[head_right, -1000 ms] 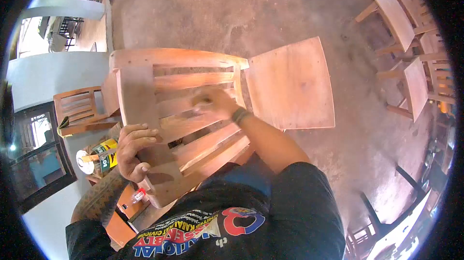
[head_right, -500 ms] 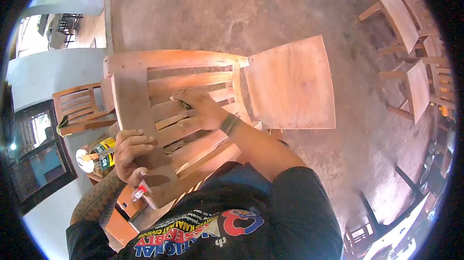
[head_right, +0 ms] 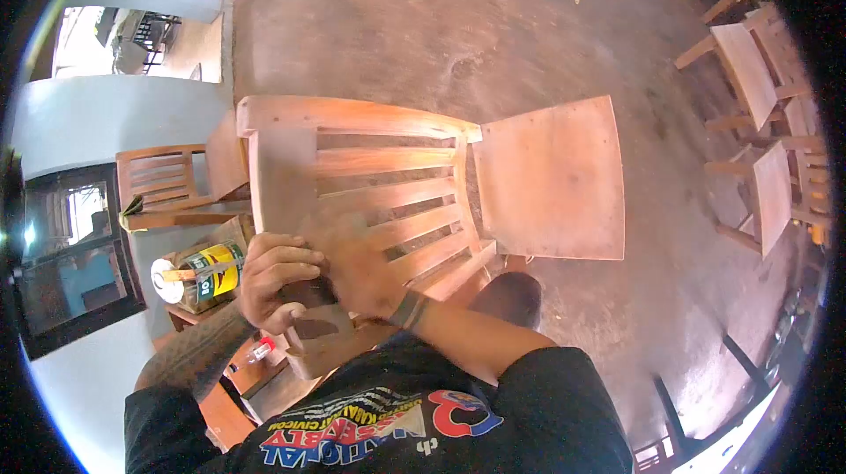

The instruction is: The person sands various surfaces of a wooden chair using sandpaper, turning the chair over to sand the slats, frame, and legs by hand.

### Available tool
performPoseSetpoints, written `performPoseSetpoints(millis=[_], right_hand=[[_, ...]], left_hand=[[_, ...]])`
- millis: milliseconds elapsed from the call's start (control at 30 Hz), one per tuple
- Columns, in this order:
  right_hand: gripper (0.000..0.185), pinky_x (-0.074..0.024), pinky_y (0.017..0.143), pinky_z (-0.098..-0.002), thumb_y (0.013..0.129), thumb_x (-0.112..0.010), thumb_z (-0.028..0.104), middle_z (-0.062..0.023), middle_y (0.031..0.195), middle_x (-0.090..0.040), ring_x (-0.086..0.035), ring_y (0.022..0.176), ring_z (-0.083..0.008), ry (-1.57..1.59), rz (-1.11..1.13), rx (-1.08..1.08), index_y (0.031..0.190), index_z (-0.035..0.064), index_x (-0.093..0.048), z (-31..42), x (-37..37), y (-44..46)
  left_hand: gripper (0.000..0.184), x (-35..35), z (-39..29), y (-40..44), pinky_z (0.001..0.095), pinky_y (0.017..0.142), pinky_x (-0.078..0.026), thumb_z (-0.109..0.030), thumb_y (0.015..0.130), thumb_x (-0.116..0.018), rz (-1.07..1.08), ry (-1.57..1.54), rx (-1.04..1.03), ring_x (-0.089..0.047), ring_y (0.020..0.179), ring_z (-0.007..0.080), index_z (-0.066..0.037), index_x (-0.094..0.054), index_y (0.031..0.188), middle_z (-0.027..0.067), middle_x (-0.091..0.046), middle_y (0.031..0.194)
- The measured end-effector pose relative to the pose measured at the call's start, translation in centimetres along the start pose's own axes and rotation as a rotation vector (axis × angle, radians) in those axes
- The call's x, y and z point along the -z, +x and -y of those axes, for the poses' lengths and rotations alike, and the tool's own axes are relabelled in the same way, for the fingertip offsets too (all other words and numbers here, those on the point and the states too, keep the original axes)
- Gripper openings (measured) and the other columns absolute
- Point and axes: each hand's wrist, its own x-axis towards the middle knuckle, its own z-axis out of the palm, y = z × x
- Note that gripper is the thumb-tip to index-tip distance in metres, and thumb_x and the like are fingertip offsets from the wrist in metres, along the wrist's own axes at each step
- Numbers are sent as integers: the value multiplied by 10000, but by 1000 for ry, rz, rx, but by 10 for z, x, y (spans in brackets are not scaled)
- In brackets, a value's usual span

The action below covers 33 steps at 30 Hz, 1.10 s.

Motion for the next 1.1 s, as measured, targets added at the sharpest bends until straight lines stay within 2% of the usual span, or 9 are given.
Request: performPoseSetpoints(millis=[100,300,533,633,733,800,900,1000,1100], right_hand=[[514,-301,1306,-538,1022,-642,253,-302,1640,-430,-342,1571,-502,141,-108,446,1467,6,-568,-6,-13,4],[824,-185,1348,-571,975,-690,568,-263,1748,-290,-228,1643,-456,-303,25,659,1575,37,-500,-7,7,49],[864,-172,1340,-574,981,-690,511,-325,1748,-218,-174,1643,-506,-199,-330,102,1666,77,-392,-88,24,55],[833,-144,1346,-550,983,-685,496,-380,1744,-167,-165,1647,-507,-255,-409,-62,1641,55,-429,-112,16,46],[909,-131,1345,-562,980,-681,433,-388,1746,-145,-154,1649,-507,-660,-136,60,1681,-10,-310,-32,9,56],[960,-130,1343,-571,963,-692,404,-383,1751,-135,-147,1655,-494,-339,-443,320,1681,-64,-259,13,10,58],[1050,-147,1337,-584,974,-685,393,-385,1751,-144,-170,1656,-474,-601,-365,210,1699,-98,-105,-74,14,62],[1003,-145,1340,-582,994,-676,356,-380,1736,-211,-168,1656,-467,23,-530,-139,1704,-82,-119,-222,33,51],[1005,-119,1345,-582,1008,-662,346,-369,1750,-179,-130,1661,-471,-503,-322,-263,1711,-74,-81,-255,36,62]], left_hand=[[558,0,-6,7,490,1057,-477,-542,908,-729,-55,14,8,-663,1179,384,-75,-759,1211,147,-745,1268],[839,-21,10,-23,708,1241,-177,-784,961,-573,-269,28,-10,-324,1552,550,-69,-649,1393,334,-451,1568],[978,-10,-1,-13,732,1274,-109,-866,960,-461,-102,38,73,-195,1611,568,-66,-579,1510,360,-330,1664],[935,-12,-3,-6,709,1278,-120,-879,902,-544,-145,20,111,-295,1572,583,-81,-754,1343,324,-438,1619],[941,-9,-4,-4,709,1278,-122,-878,894,-539,-106,31,112,-308,1569,578,-79,-763,1338,327,-461,1602],[933,-12,-4,-5,707,1277,-124,-868,896,-538,-106,23,100,-308,1573,568,-77,-764,1335,326,-459,1607],[805,-9,-8,3,709,1272,-130,-768,912,-591,-95,50,96,-311,1576,564,-86,-793,1289,330,-457,1612],[712,-8,-10,4,714,1267,-134,-699,920,-620,-48,120,121,-317,1573,565,-95,-817,1242,331,-460,1613],[651,-3,-13,13,717,1264,-132,-655,926,-633,2,175,156,-331,1568,563,-104,-829,1212,314,-488,1603]])
